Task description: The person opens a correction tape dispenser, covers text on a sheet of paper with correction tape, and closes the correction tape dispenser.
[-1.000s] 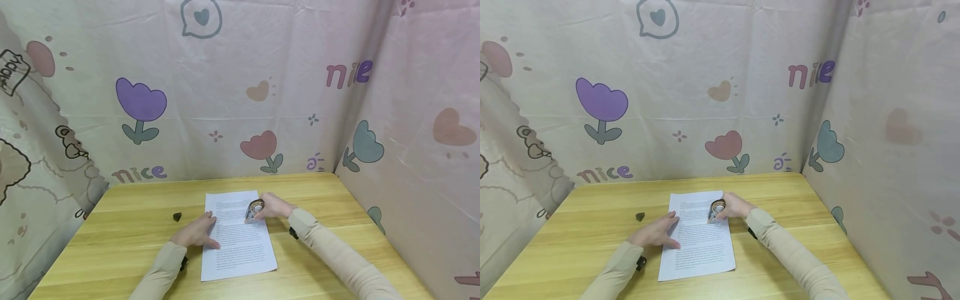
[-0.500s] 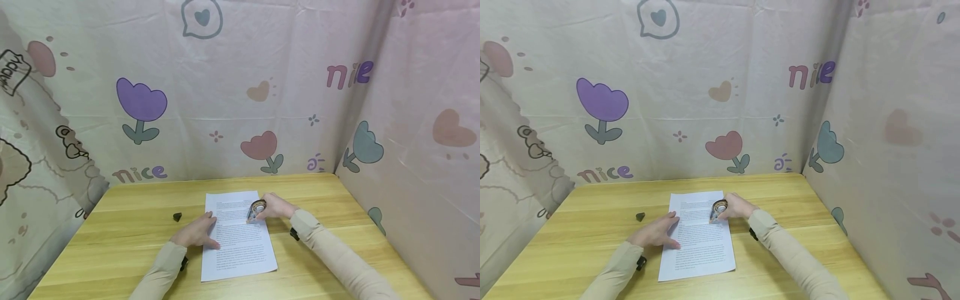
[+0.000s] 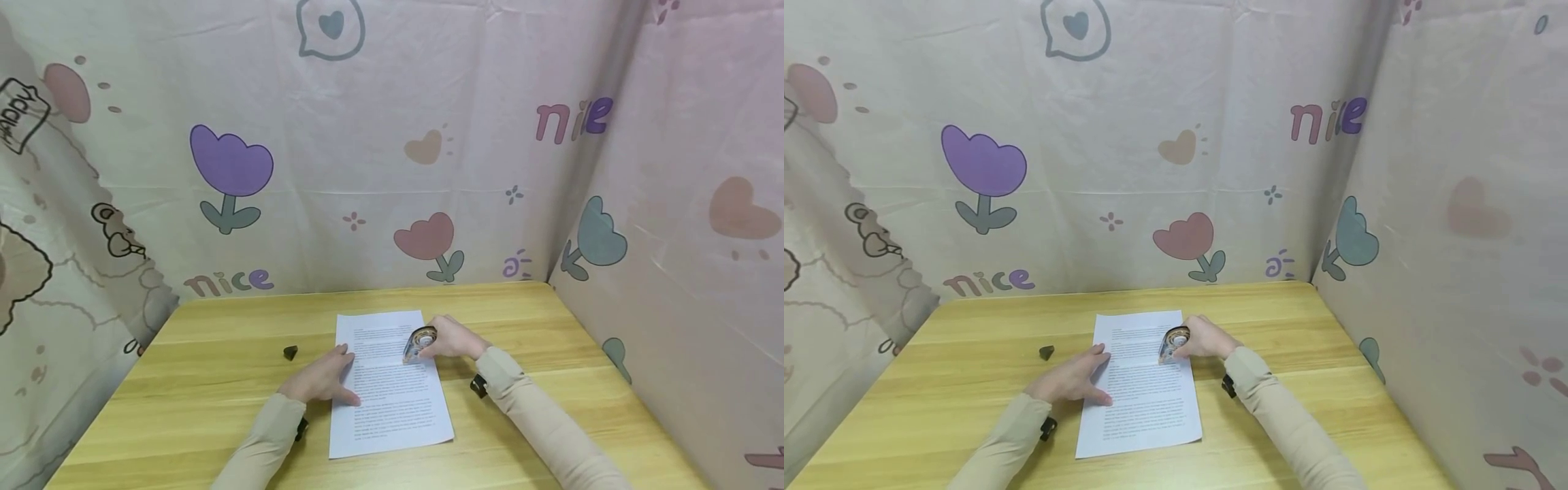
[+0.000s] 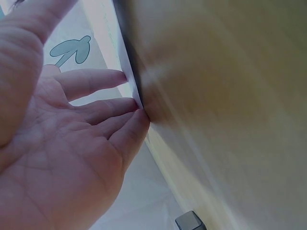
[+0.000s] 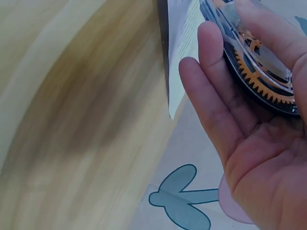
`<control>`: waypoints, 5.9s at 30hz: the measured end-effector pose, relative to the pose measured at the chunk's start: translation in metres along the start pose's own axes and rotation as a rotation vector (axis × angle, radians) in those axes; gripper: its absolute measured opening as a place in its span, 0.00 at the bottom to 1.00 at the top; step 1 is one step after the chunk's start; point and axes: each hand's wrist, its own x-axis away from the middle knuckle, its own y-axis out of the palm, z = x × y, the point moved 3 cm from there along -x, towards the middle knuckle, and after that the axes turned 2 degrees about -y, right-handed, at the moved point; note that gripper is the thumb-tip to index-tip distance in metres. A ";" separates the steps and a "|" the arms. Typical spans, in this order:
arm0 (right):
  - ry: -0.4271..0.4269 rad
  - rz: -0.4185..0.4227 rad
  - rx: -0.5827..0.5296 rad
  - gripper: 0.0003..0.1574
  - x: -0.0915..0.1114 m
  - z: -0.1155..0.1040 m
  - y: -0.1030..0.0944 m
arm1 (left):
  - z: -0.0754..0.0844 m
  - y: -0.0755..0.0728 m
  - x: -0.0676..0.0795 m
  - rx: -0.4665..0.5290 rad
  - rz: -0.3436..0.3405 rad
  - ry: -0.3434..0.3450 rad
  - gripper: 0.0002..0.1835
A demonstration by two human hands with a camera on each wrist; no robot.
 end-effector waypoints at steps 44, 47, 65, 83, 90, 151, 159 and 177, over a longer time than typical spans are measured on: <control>-0.014 0.035 -0.424 0.18 -0.007 -0.002 -0.006 | -0.032 -0.040 -0.005 -0.093 0.358 -0.028 0.09; -0.024 0.027 -0.413 0.17 -0.008 -0.004 -0.003 | -0.039 -0.044 -0.003 -0.152 0.430 -0.061 0.11; -0.020 0.062 -0.400 0.15 -0.013 -0.010 0.010 | -0.066 -0.049 0.006 -0.033 0.295 -0.330 0.20; -0.027 0.106 -0.360 0.15 -0.013 -0.015 0.013 | -0.071 -0.051 0.001 -0.006 0.349 -0.274 0.05; -0.018 0.112 -0.368 0.16 -0.011 -0.015 0.010 | -0.067 -0.053 0.001 0.054 0.365 -0.228 0.06; -0.126 0.115 -0.663 0.26 -0.011 -0.033 0.009 | 0.033 -0.042 -0.016 0.504 0.477 0.144 0.14; -0.148 0.107 -0.672 0.23 -0.012 -0.033 0.011 | 0.037 -0.040 -0.017 0.509 0.467 0.135 0.13; -0.139 0.074 -0.686 0.24 -0.013 -0.033 0.016 | 0.035 -0.037 -0.019 0.494 0.435 0.098 0.12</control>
